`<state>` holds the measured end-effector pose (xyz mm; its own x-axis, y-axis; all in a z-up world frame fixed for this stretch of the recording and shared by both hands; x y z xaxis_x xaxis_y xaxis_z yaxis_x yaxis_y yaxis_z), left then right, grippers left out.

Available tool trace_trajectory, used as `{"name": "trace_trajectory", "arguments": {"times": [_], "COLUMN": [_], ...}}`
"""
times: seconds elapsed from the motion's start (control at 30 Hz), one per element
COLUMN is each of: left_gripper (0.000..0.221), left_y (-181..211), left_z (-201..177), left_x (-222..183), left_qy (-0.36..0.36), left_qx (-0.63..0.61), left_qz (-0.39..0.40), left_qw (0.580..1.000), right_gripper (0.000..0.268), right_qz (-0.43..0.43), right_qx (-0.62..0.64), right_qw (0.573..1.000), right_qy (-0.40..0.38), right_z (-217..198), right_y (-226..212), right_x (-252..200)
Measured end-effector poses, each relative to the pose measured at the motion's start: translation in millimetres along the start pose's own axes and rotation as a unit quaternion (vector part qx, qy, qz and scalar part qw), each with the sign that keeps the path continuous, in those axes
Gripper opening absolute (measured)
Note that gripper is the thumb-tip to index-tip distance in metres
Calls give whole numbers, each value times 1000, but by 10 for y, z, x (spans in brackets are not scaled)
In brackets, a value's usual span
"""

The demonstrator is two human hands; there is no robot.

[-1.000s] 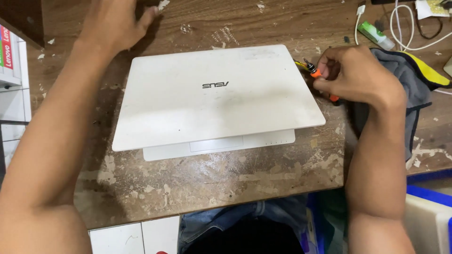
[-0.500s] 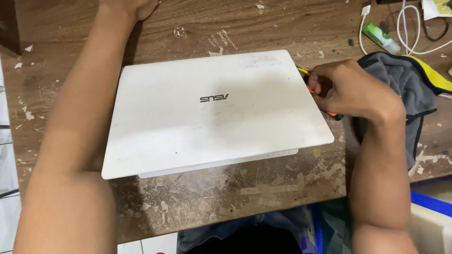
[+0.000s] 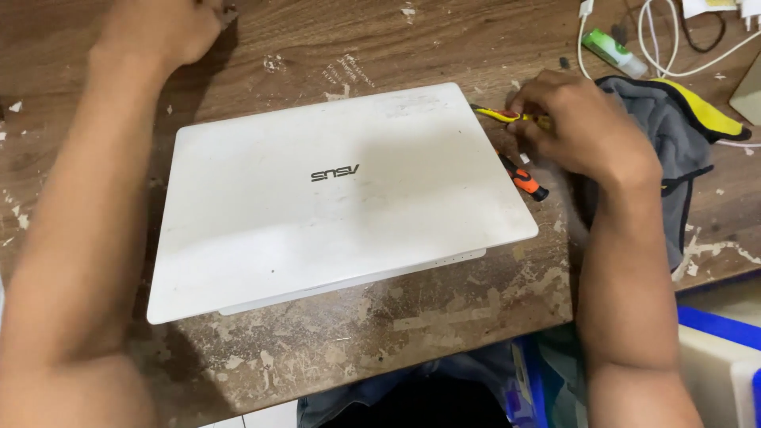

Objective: A person is performing maintenance on a laptop, including applying a small label and using a screwdriver on the casing.

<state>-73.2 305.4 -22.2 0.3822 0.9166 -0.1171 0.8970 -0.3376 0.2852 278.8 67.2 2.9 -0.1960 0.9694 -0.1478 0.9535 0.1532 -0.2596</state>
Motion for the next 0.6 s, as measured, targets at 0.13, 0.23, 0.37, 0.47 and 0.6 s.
{"name": "trace_trajectory", "arguments": {"times": [0.13,0.23,0.37,0.47,0.6], "left_gripper": [19,45,39,36,41], "left_y": [446,702,446,437,402], "left_z": [-536,-596,-354,-251,-170], "left_x": [-843,-1213,-1281,-1301,-1292], "left_qy": [50,69,33,-31,-59], "left_qx": [-88,-119,-158,-172,-141], "left_qz": [73,237,160,57,53], "left_qw": [992,962,974,983,987], "right_gripper": [17,21,23,14,21], "right_qz": [-84,-40,-51,-85,-103], "right_qx": [17,-29,26,175,274], "right_qw": [994,995,990,974,956], "right_qy": [72,87,133,115,13], "right_z": [-195,-316,-548,-568,-416], "right_y": [-42,30,-51,-236,-501], "right_x": [-92,-195,-323,-322,-305]}}
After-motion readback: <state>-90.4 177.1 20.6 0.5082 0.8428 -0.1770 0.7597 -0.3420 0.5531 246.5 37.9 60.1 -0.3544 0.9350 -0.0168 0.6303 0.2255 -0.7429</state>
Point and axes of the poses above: each hand's wrist, its own x-axis towards the middle knuckle, its own z-axis out of the palm, y = z × x, the point moved 10 cm from there along x, towards the middle knuckle, and after that the axes turned 2 degrees about -z, right-handed, at the moved point
